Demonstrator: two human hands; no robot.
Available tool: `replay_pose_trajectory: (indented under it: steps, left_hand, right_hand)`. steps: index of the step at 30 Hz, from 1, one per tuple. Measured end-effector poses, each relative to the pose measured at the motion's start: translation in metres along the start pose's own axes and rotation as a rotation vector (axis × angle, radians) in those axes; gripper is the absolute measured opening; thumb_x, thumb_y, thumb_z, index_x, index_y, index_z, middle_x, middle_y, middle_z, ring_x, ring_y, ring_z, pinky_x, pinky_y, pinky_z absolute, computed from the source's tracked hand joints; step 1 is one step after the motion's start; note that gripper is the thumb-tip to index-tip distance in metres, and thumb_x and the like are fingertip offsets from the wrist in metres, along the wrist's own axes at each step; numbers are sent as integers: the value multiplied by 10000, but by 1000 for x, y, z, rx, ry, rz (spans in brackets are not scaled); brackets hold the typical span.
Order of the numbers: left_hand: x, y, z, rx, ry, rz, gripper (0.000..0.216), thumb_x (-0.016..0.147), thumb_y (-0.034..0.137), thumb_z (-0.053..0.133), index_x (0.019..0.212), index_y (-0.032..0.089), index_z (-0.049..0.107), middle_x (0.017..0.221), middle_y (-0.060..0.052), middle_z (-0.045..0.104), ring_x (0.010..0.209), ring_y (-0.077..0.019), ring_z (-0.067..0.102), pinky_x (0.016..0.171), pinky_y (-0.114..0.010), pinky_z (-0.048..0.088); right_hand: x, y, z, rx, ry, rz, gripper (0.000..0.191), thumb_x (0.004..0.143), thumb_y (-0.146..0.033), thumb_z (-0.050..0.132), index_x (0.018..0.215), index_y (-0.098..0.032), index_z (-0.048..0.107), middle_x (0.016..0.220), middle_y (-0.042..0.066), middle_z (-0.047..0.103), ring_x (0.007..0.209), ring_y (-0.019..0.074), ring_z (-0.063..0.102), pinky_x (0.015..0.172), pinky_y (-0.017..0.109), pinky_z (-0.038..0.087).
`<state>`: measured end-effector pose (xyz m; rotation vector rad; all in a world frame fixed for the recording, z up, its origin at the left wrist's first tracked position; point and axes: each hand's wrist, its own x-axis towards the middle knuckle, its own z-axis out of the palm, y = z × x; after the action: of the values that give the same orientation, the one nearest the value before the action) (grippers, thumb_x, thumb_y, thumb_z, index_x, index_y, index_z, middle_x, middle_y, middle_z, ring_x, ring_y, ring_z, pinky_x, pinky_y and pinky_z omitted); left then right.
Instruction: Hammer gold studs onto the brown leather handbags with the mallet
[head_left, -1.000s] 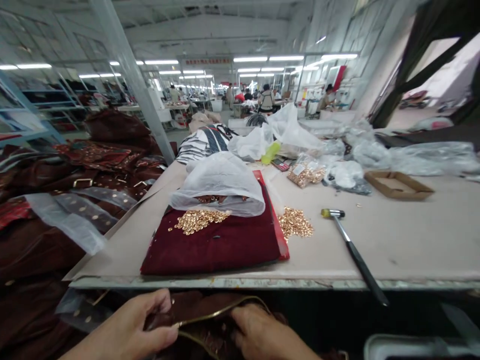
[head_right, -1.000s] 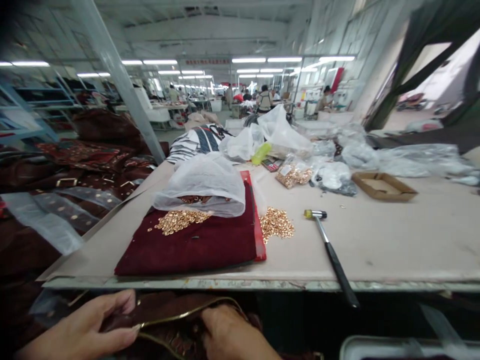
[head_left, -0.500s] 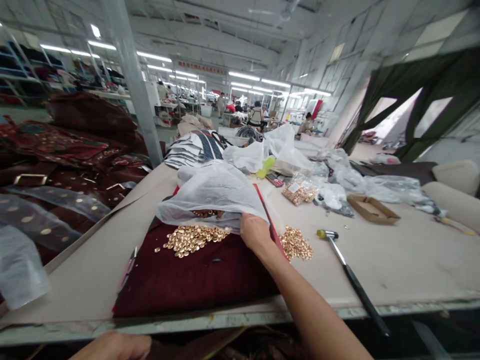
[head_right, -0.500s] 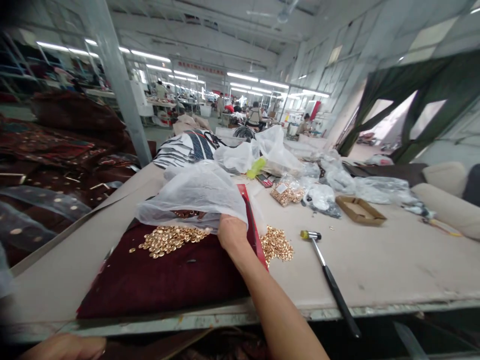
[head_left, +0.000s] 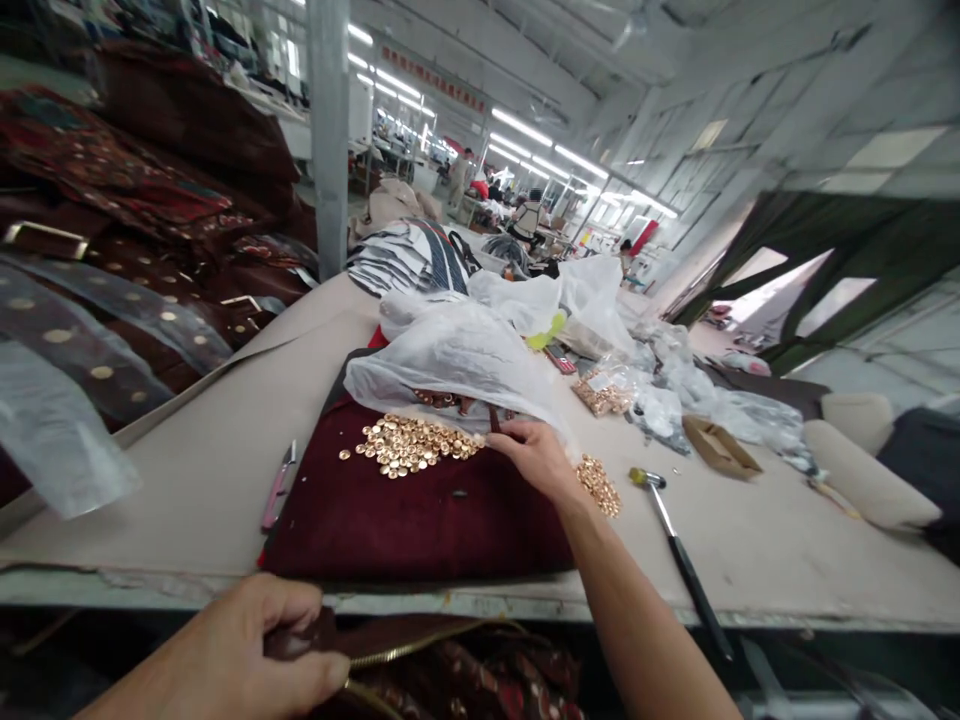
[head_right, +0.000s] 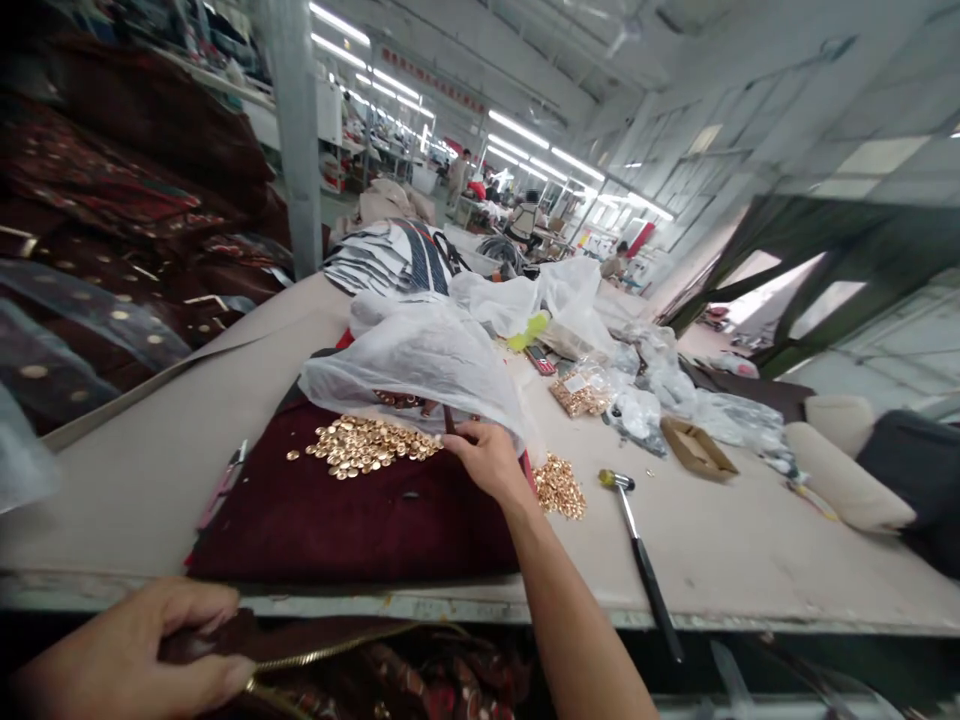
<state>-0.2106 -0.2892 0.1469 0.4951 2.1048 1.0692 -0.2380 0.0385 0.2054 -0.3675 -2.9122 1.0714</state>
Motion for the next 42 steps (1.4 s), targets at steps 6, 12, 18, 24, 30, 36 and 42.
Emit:
replay_pose_trajectory:
  steps: [6, 12, 18, 24, 30, 36, 42]
  left_hand:
    - [-10, 21, -20, -29, -107, 38, 439, 741, 608, 546, 635, 197, 432, 630, 37, 312, 619, -137, 305, 561, -273, 199]
    - [-20, 30, -22, -185, -149, 100, 477, 853, 624, 462, 656, 191, 447, 648, 25, 377, 614, -138, 323, 549, -258, 240]
    - [-24, 36, -19, -116, -163, 131, 559, 843, 705, 457, 646, 182, 455, 630, 35, 348, 586, -121, 292, 525, -265, 204]
    - [-26, 40, -15, 57, -82, 120, 447, 721, 590, 609, 612, 183, 461, 585, 57, 339, 586, -115, 309, 513, -253, 201]
    - [-27, 39, -12, 73, -49, 79, 320, 652, 451, 632, 594, 183, 467, 560, 66, 368, 571, -112, 323, 502, -256, 202]
    - [-27, 34, -12, 29, -15, 69, 342, 631, 481, 606, 576, 193, 431, 558, 66, 338, 576, -113, 304, 517, -257, 207]
    - [-33, 19, -23, -46, -42, 41, 408, 674, 564, 612, 642, 184, 467, 640, 46, 393, 620, -123, 360, 561, -241, 262]
  right_hand:
    - [-59, -20, 13, 484, -268, 46, 550, 761, -650, 608, 980, -149, 675, 782, 47, 675, 648, 142, 622, 560, 236, 433]
    - [-124, -49, 27, 585, -453, 42, 428, 821, -543, 650, 956, -139, 691, 641, -16, 601, 442, 56, 421, 423, 185, 268]
    - [-169, -73, 34, 464, -574, 131, 193, 862, -341, 585, 863, -161, 655, 584, -42, 588, 421, 51, 408, 404, 162, 290]
    - [-176, -70, 41, 386, -586, 190, 150, 849, -297, 560, 840, -170, 639, 568, -44, 601, 385, 57, 439, 363, 143, 303]
    - [-177, -65, 50, 352, -591, 190, 147, 866, -280, 536, 853, -177, 640, 582, -48, 609, 385, 59, 463, 357, 135, 318]
    - [-173, -49, 50, 283, -554, 175, 142, 871, -264, 522, 852, -174, 630, 607, -43, 616, 420, 70, 494, 380, 144, 338]
    - [-168, -18, 25, 113, -535, 222, 137, 864, -250, 562, 779, -170, 633, 681, 13, 677, 550, 127, 597, 503, 204, 412]
